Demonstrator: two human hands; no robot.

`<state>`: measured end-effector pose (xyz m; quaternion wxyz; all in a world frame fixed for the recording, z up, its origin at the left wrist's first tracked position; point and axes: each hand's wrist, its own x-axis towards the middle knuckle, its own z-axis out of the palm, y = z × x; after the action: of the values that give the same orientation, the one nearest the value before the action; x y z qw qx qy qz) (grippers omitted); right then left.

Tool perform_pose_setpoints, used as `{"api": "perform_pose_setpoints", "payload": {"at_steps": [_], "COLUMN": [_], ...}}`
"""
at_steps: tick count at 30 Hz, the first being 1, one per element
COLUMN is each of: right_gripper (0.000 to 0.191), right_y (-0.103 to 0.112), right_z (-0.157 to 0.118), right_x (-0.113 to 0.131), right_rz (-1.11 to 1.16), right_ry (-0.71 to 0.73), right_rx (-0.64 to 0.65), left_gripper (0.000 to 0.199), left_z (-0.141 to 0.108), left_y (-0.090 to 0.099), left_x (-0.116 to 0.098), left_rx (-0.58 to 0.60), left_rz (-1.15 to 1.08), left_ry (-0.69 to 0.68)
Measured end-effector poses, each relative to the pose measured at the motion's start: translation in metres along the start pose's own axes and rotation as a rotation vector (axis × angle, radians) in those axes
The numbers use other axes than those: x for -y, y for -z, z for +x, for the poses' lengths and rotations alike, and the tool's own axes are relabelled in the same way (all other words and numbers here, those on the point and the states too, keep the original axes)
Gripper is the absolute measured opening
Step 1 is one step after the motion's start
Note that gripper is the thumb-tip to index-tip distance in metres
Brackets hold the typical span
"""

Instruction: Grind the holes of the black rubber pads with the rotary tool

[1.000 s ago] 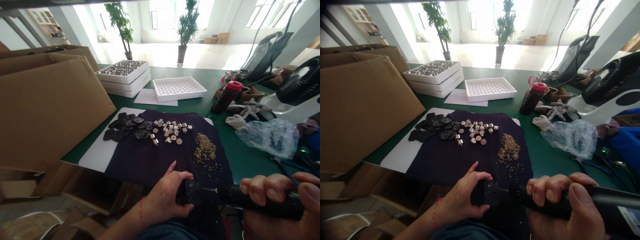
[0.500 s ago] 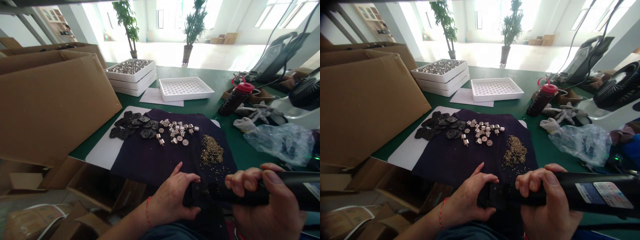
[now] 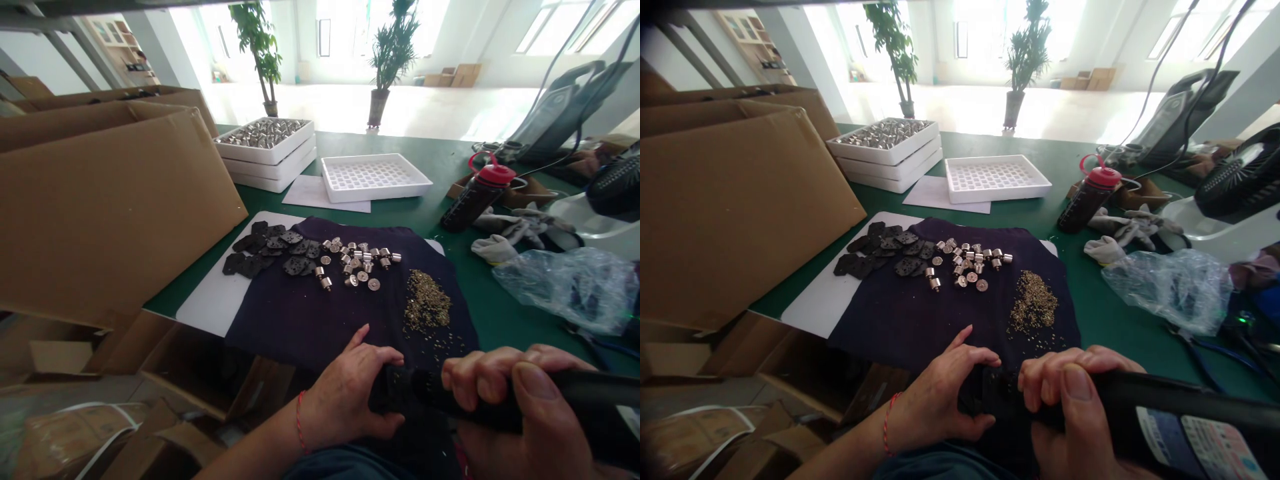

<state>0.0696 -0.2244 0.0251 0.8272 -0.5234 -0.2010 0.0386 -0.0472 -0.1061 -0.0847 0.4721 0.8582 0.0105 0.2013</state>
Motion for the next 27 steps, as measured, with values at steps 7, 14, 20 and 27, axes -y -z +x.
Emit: {"api": "perform_pose_setpoints", "payload": {"at_steps": [7, 14, 20, 27], "right_gripper": [0.024, 0.024, 0.023, 0.033], "right_y": [0.001, -0.005, -0.006, -0.006], "right_z": [-0.005, -0.002, -0.01, -0.02], "right_x": [0.0, -0.001, -0.006, -0.011], "right_rz": [-0.058, -0.086, -0.182, -0.371], "right_ry": [0.143, 0.15, 0.209, 0.231], "right_rx": [0.286, 0.239, 0.233, 0.139], "left_gripper": [0.073, 0.071, 0.071, 0.072], "left_z": [0.0, 0.001, 0.002, 0.004], "left_y": [-0.005, -0.005, -0.003, -0.005], "left_x": [0.004, 0.004, 0.003, 0.002], "left_rx": [0.0, -0.009, 0.018, 0.015], "left_rz": [0.008, 0.012, 0.028, 0.012], "left_ry": [0.016, -0.002, 0.02, 0.042]}}
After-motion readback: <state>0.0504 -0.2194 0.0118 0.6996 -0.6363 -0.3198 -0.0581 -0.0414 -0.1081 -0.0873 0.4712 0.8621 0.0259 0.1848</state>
